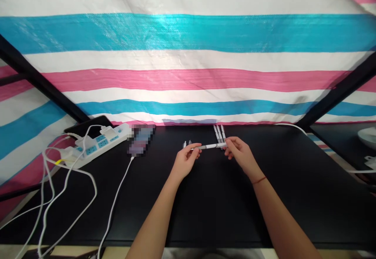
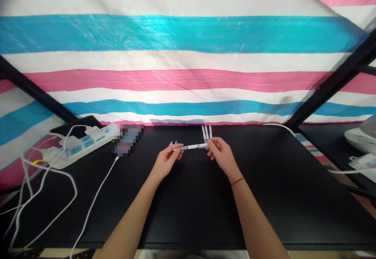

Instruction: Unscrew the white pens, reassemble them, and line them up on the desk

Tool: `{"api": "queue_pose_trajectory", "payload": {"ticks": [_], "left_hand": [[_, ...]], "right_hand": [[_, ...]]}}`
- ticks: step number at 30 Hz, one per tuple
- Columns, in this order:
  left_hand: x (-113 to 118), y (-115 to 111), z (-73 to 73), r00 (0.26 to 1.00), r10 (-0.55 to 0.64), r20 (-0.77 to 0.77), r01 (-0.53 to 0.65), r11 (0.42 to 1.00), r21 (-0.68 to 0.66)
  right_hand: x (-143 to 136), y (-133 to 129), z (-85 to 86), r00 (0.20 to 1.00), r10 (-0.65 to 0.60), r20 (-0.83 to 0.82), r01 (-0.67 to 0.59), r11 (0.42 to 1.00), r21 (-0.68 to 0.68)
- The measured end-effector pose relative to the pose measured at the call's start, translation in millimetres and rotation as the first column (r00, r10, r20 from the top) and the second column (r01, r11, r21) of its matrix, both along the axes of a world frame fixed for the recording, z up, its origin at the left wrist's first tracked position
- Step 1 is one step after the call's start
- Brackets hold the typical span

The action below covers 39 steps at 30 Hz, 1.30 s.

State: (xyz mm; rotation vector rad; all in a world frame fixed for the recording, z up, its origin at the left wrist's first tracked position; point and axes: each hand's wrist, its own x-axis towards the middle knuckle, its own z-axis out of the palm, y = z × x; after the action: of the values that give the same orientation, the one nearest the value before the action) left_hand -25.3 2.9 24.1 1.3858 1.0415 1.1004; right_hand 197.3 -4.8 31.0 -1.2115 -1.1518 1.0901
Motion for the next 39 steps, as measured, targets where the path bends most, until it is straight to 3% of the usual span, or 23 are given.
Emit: {"api": "queue_pose_trajectory", "payload": {"ticks": [6,13,17,20,23,28,33,36,39], "left_hand": [[0.3,2.7,-4.6,0.998,0.025,-0.058,-0.023,0.999,0.037],[0.0,0.9,-1.2,0.996,0.057,-0.073,-0.054,0.997,0.048],[-1.0,3.2,-3.8,0.993,0.078,-0.086,-0.073,0.996,0.055],[-1.0,4.4,-6.1,0.993,0.077,-0.086,-0.072,0.995,0.069],[-0.8,4.5,-6.9,0.993,0.08,-0.091,-0.073,0.994,0.077],[-0.8,5.3,-6.3,0.991,0.101,-0.088,-0.094,0.992,0.086],[-0.3,5.4,-6.1,0.993,0.093,-0.078,-0.086,0.993,0.086],[-0.9,6.0,-6.6,0.991,0.098,-0.086,-0.091,0.992,0.084],[-3.0,7.4,-6.4,0.989,0.123,-0.083,-0.117,0.99,0.074]], "right_hand": [[-1.3,2.0,-4.7,0.999,0.043,0.0,-0.043,0.997,0.07],[-5.4,-1.1,-1.4,0.996,0.05,0.08,-0.052,0.998,0.025],[-5.0,0.7,-3.0,0.999,0.041,0.014,-0.042,0.998,0.051],[-2.8,1.6,-6.0,0.997,0.034,0.073,-0.032,0.999,-0.033],[-0.6,0.9,-7.2,0.984,0.112,0.138,-0.098,0.989,-0.108],[-1.4,-0.8,-2.6,0.991,0.134,-0.008,-0.134,0.991,-0.023],[-1.0,-1.2,-2.0,0.994,0.098,0.058,-0.088,0.985,-0.147],[1.7,-1.1,-2.0,0.99,0.136,0.024,-0.134,0.987,-0.085],[5.8,-0.4,-0.6,0.994,0.091,-0.064,-0.093,0.995,-0.024]]}}
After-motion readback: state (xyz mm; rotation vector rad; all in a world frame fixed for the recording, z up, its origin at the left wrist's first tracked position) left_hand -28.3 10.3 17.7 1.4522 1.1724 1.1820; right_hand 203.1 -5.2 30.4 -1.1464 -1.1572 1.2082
